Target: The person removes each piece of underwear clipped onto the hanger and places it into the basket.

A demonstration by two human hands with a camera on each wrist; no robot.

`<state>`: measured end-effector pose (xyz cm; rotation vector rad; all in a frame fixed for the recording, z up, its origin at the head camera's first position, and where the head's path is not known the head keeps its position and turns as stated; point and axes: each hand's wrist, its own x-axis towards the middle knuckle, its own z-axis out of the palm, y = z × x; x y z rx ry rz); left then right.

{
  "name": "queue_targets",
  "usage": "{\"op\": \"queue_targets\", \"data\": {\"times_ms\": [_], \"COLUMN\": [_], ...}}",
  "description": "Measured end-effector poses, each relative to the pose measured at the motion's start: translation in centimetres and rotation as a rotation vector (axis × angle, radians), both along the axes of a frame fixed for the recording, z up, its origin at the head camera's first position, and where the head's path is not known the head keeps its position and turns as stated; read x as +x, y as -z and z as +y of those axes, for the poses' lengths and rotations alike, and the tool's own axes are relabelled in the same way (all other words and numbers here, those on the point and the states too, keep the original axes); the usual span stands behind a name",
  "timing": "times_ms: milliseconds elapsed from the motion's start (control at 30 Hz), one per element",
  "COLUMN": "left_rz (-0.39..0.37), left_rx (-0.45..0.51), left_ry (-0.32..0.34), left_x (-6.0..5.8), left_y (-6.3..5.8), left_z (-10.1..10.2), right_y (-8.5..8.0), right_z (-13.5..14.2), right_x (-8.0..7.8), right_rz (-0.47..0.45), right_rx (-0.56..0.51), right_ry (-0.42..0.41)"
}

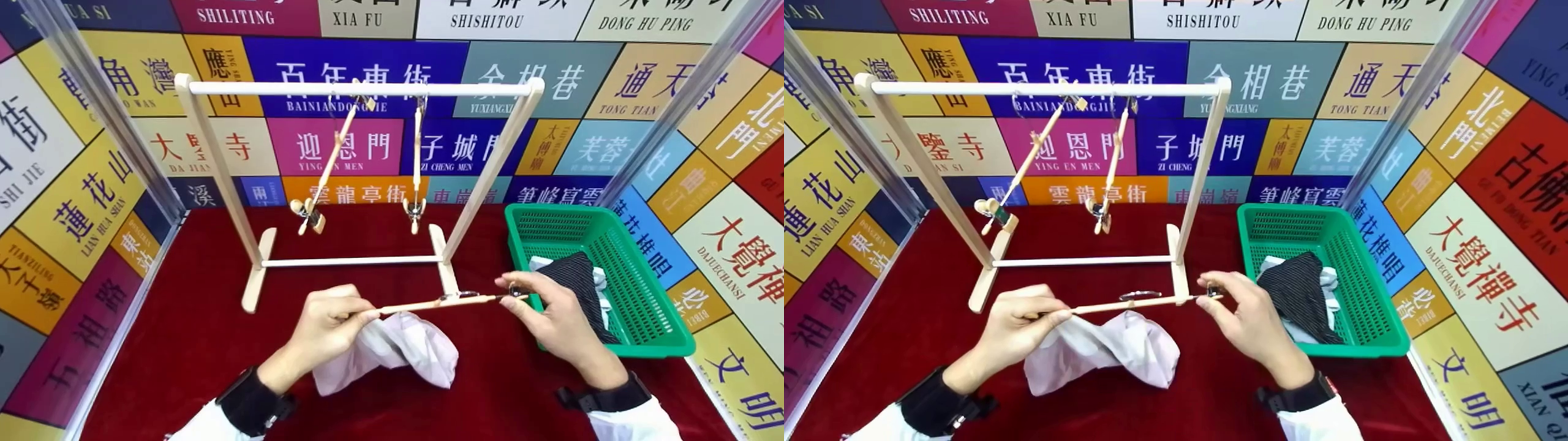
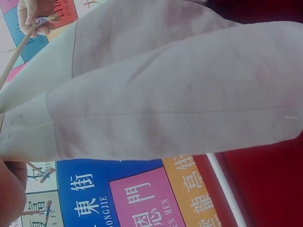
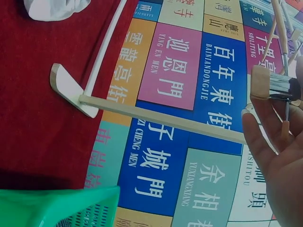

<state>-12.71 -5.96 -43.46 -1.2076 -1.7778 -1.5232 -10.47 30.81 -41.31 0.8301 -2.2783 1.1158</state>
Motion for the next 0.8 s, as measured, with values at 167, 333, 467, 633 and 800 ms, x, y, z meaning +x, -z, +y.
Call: {"op": "queue_targets", "data": {"times_ms": [167,333,467,633,800], "left_rz": [0.006,0.013,0.019,0.024,0.026], "left_rx": [-0.002,-0.011,-0.019,-0.022,-0.028], "left_ry": [0.000,0.002,0.002,-0.002,-0.004], "left_x": [-0.1,-0.1,-0.1,0.0,0.0], "left_y": [-0.1,0.0,0.0,-0.1,-0.3], "left_z": [0.1,0.2,0.4,0.4,0.6], "right_y": [0.0,0.0,-0.3,-0.8,-0.8], "right_z": [-0.2,-0.6,-1.1,-1.7,-2.1], "right_x": [-0.2,-0.6,-0.9,-1.3,-1.6], "right_rz": [0.056,0.152,0.189,0.228,0.257], "right_rx": [0.018,0.044,0.076,0.112,0.138], "right_ry": [-0.016,-0.035,-0.067,-0.107,-0.137]}}
